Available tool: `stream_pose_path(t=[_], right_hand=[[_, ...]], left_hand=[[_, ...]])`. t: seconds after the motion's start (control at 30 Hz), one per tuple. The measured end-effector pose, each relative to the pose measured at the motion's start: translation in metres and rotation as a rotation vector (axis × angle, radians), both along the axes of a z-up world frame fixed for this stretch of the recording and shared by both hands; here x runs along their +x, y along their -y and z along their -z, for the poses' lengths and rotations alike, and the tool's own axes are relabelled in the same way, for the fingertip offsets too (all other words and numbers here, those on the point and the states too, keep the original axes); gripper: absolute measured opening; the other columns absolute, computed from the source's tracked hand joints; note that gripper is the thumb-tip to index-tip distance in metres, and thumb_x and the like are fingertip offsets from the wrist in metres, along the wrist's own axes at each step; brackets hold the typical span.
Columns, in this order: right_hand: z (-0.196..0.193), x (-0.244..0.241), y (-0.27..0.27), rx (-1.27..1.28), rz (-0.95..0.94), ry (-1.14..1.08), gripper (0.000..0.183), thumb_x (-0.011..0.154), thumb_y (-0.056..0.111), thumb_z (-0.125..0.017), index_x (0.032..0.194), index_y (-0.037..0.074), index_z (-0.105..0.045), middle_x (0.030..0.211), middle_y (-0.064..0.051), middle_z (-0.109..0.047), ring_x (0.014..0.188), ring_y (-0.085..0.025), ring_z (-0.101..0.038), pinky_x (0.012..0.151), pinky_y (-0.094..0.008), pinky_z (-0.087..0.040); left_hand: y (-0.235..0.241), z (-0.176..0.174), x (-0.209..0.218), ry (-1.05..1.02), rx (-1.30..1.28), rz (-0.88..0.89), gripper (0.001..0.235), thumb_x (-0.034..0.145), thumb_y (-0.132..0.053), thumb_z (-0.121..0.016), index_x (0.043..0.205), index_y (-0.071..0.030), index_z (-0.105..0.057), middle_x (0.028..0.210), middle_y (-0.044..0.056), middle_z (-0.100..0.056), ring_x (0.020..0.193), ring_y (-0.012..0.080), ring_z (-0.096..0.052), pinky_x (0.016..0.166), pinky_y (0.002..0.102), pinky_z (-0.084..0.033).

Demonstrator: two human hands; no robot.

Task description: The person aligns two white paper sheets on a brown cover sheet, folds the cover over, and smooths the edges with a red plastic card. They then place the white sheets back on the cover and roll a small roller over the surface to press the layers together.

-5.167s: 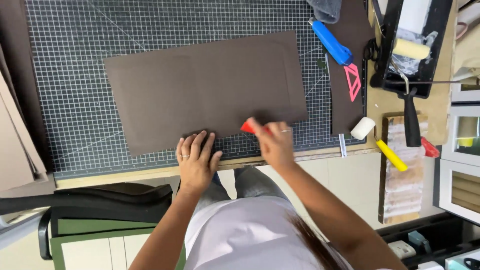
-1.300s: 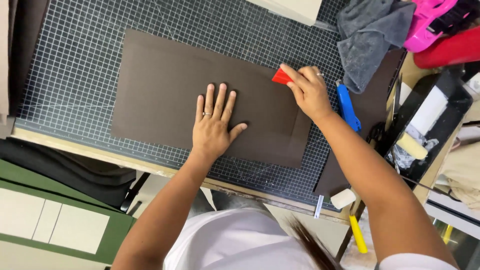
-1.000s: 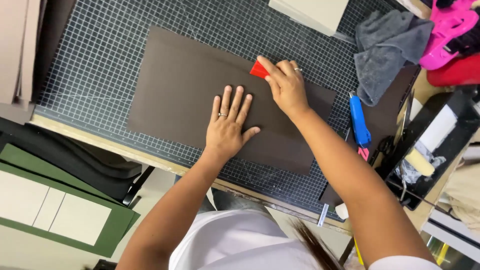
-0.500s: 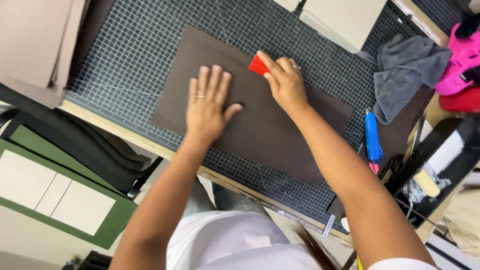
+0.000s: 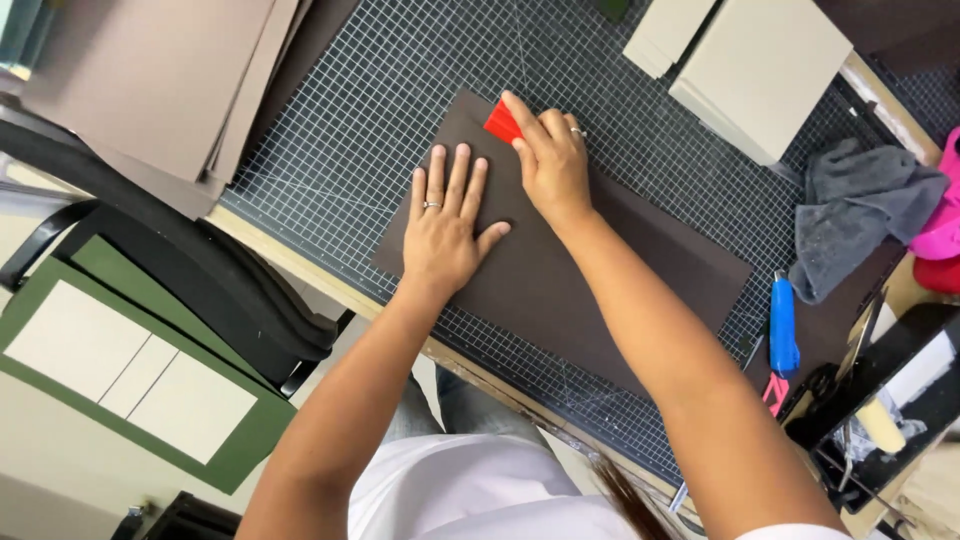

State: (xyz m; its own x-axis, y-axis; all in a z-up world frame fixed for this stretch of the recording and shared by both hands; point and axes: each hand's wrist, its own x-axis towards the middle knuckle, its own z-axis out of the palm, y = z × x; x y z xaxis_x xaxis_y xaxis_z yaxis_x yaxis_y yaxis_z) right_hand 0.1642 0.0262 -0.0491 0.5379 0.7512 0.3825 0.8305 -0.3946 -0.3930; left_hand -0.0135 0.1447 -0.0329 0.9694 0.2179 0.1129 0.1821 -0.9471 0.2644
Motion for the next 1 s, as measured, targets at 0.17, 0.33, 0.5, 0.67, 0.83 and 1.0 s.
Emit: stream_pose_path(t=[0.17, 0.33, 0.5, 0.67, 0.83, 1.0], right_hand=[[0.010, -0.002, -0.039, -0.032, 0.030, 0.028, 0.061, 0.100, 0.003, -0.066, 0.155, 0.021, -0.048, 0.101, -0.005, -0.051, 0.088, -0.023, -0.056, 0.103, -0.045, -0.048], [0.012, 0.002, -0.059, -0.080, 0.095, -0.061, 0.065, 0.100, 0.008, -0.069, 0.156, 0.030, -0.044, 0.106, -0.005, -0.054, 0.094, -0.031, -0.056, 0.089, -0.047, -0.052], [-0.011, -0.064, -0.032, 0.041, 0.441, -0.129, 0.049, 0.113, 0.031, -0.045, 0.161, 0.032, -0.034, 0.117, -0.010, -0.058, 0.098, -0.036, -0.061, 0.089, -0.046, -0.048], [0.003, -0.105, 0.071, -0.097, 0.703, 0.040, 0.056, 0.097, 0.021, -0.071, 0.151, 0.023, -0.056, 0.094, -0.008, -0.060, 0.084, -0.033, -0.063, 0.073, -0.044, -0.053], [0.011, -0.085, 0.237, -0.233, 1.171, 0.108, 0.060, 0.097, 0.017, -0.077, 0.152, 0.018, -0.052, 0.106, -0.014, -0.063, 0.093, -0.038, -0.069, 0.078, -0.050, -0.055], [0.044, -0.090, 0.156, -0.292, 1.496, 0.148, 0.059, 0.094, 0.040, -0.076, 0.147, 0.028, -0.054, 0.110, -0.004, -0.064, 0.099, -0.032, -0.070, 0.075, -0.050, -0.057]], left_hand=[[0.000, 0.003, -0.001, 0.015, -0.028, -0.006, 0.082, 0.106, -0.070, -0.031, 0.164, -0.011, -0.030, 0.170, 0.012, -0.024, 0.157, 0.0373, -0.015, 0.130, 0.055, -0.016], [-0.002, 0.004, -0.002, -0.004, 0.009, 0.015, 0.081, 0.108, -0.069, -0.030, 0.165, -0.012, -0.025, 0.171, 0.012, -0.022, 0.157, 0.0365, -0.014, 0.130, 0.054, -0.017], [-0.015, 0.007, 0.000, 0.100, -0.111, 0.053, 0.078, 0.107, -0.062, -0.040, 0.163, -0.007, -0.033, 0.169, 0.016, -0.025, 0.158, 0.0373, -0.018, 0.129, 0.055, -0.020], [-0.037, -0.005, -0.019, -0.217, -0.198, 0.029, 0.079, 0.103, -0.064, -0.037, 0.167, -0.021, -0.020, 0.175, 0.006, -0.011, 0.160, 0.0293, -0.002, 0.130, 0.051, -0.001], [-0.046, -0.012, -0.017, -0.315, -0.165, 0.061, 0.082, 0.104, -0.066, -0.033, 0.168, -0.019, -0.015, 0.176, 0.005, -0.006, 0.161, 0.0280, 0.004, 0.130, 0.048, 0.005], [-0.046, -0.019, -0.017, -0.354, -0.137, 0.089, 0.081, 0.106, -0.065, -0.029, 0.168, -0.017, -0.011, 0.176, 0.007, -0.002, 0.160, 0.0299, 0.008, 0.130, 0.049, 0.009]])
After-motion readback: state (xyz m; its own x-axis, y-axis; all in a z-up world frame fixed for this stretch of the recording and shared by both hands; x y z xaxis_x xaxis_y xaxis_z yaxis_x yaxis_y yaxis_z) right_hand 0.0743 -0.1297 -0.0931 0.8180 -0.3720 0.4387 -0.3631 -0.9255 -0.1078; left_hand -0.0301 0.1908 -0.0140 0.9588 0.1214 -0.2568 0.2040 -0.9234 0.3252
